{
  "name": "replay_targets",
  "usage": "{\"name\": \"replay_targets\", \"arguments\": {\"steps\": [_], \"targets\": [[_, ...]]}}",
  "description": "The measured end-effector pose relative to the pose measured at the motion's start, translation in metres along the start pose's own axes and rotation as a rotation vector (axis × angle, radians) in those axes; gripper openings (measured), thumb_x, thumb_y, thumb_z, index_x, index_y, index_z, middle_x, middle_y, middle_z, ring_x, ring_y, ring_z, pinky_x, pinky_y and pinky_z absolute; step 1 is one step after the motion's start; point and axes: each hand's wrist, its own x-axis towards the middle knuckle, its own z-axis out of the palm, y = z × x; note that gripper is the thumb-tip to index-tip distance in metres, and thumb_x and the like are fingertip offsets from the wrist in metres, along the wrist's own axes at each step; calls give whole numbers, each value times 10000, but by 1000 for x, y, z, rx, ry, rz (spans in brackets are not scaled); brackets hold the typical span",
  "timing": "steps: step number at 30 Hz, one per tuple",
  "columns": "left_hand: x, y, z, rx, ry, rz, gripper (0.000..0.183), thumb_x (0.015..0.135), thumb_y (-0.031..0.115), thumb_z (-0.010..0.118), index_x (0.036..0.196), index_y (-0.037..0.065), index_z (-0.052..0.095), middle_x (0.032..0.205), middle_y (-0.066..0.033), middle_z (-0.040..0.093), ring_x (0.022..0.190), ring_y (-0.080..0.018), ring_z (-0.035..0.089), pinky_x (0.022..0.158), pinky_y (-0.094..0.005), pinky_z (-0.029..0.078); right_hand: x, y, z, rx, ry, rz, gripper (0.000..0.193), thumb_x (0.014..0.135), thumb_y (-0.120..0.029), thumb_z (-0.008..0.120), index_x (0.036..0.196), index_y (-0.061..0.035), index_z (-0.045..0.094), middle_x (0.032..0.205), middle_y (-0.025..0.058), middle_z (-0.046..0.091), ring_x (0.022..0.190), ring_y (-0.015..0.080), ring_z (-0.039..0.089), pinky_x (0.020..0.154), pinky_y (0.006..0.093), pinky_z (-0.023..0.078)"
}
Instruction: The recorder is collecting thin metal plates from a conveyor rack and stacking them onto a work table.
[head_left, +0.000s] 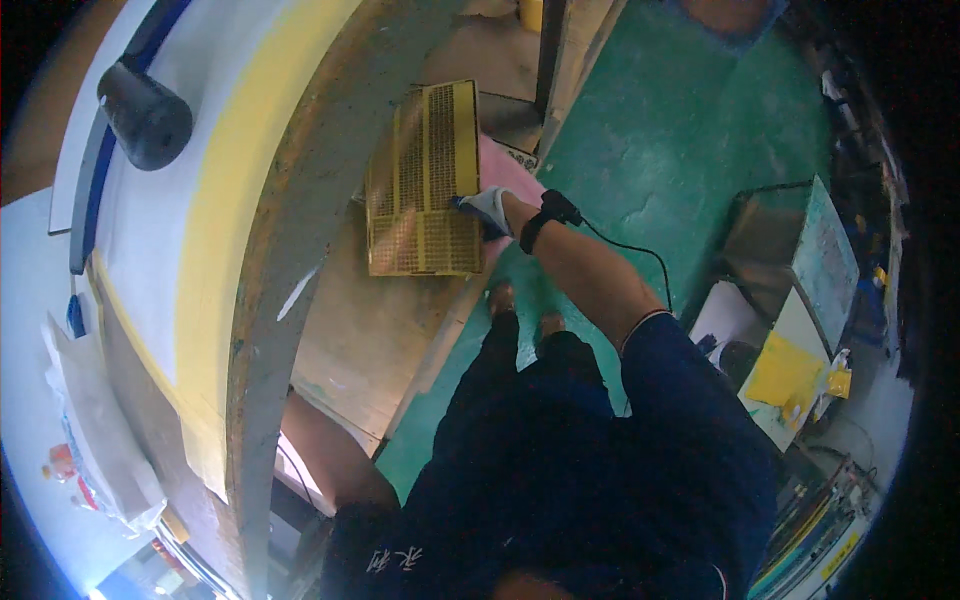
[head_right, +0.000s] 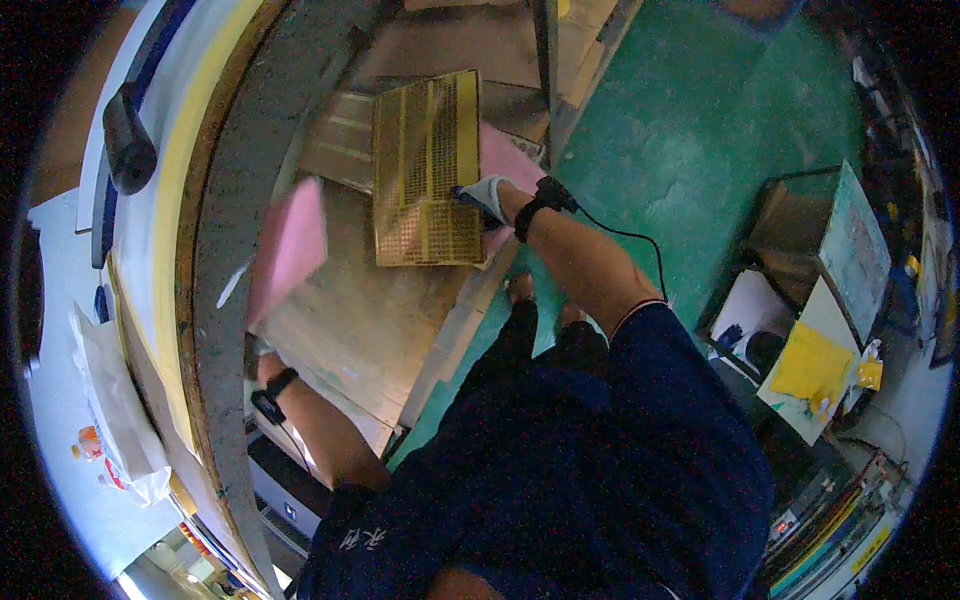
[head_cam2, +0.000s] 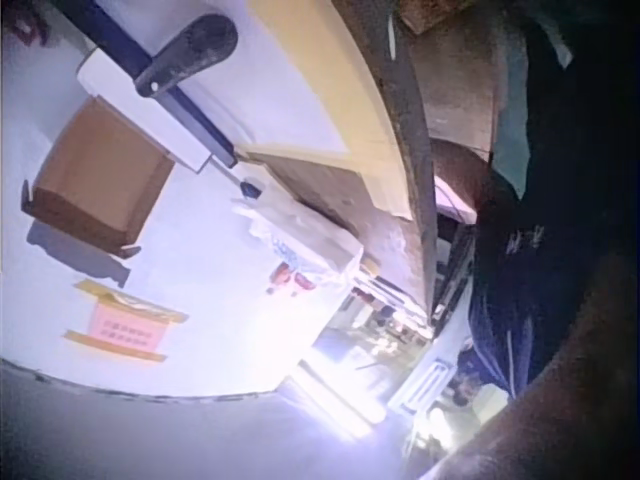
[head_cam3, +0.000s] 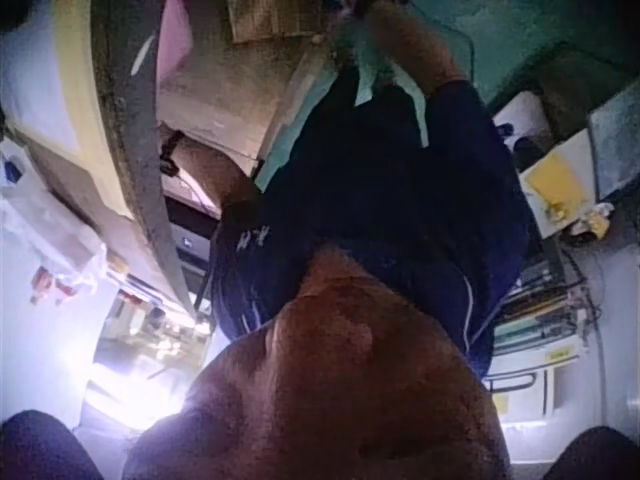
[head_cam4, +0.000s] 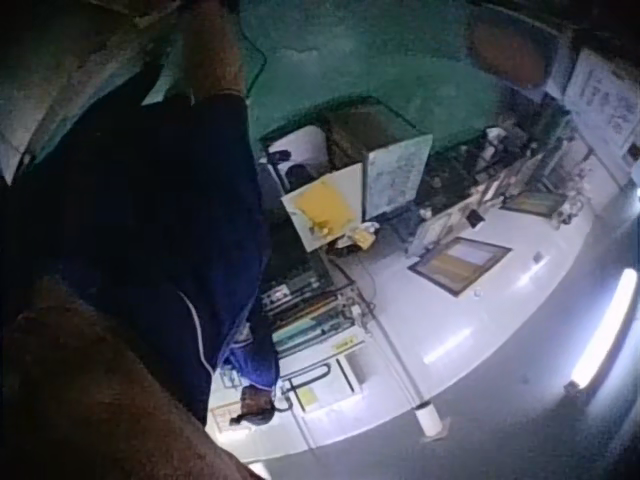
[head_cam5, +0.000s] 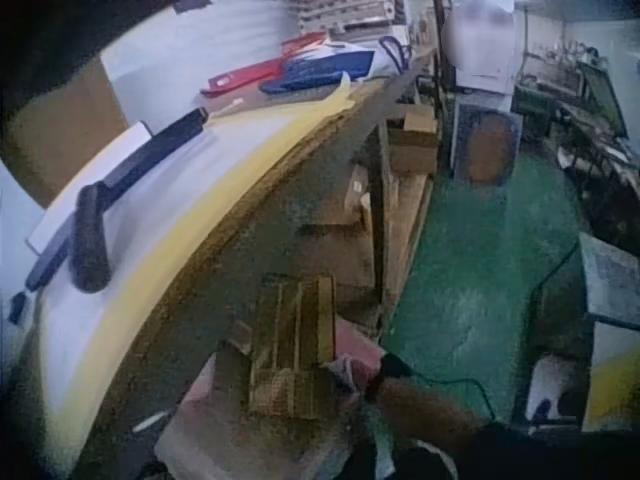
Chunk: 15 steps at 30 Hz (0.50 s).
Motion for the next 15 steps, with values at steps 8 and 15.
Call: {"name": "replay_targets", "arguments": {"steps": [8, 15], "targets": [[-66, 148, 102, -55, -556, 354, 357, 915, 352, 567, 1183, 139, 667, 1195, -155, 630, 1016, -329, 623, 879, -430, 489, 2, -4, 7, -9, 24, -16, 488, 866, -533, 628, 1054, -85, 684, 924, 62, 680, 712, 223, 638, 624, 410, 538], [-145, 148, 163, 35, -808, 586, 319, 945, 298, 493, 1183, 135, 630, 1200, -96, 620, 1156, -289, 548, 963, -445, 439, -24, -4, 13, 7, 90, -199, 433, 879, -422, 649, 1032, -18, 677, 920, 77, 689, 729, 214, 648, 596, 439, 533]]}}
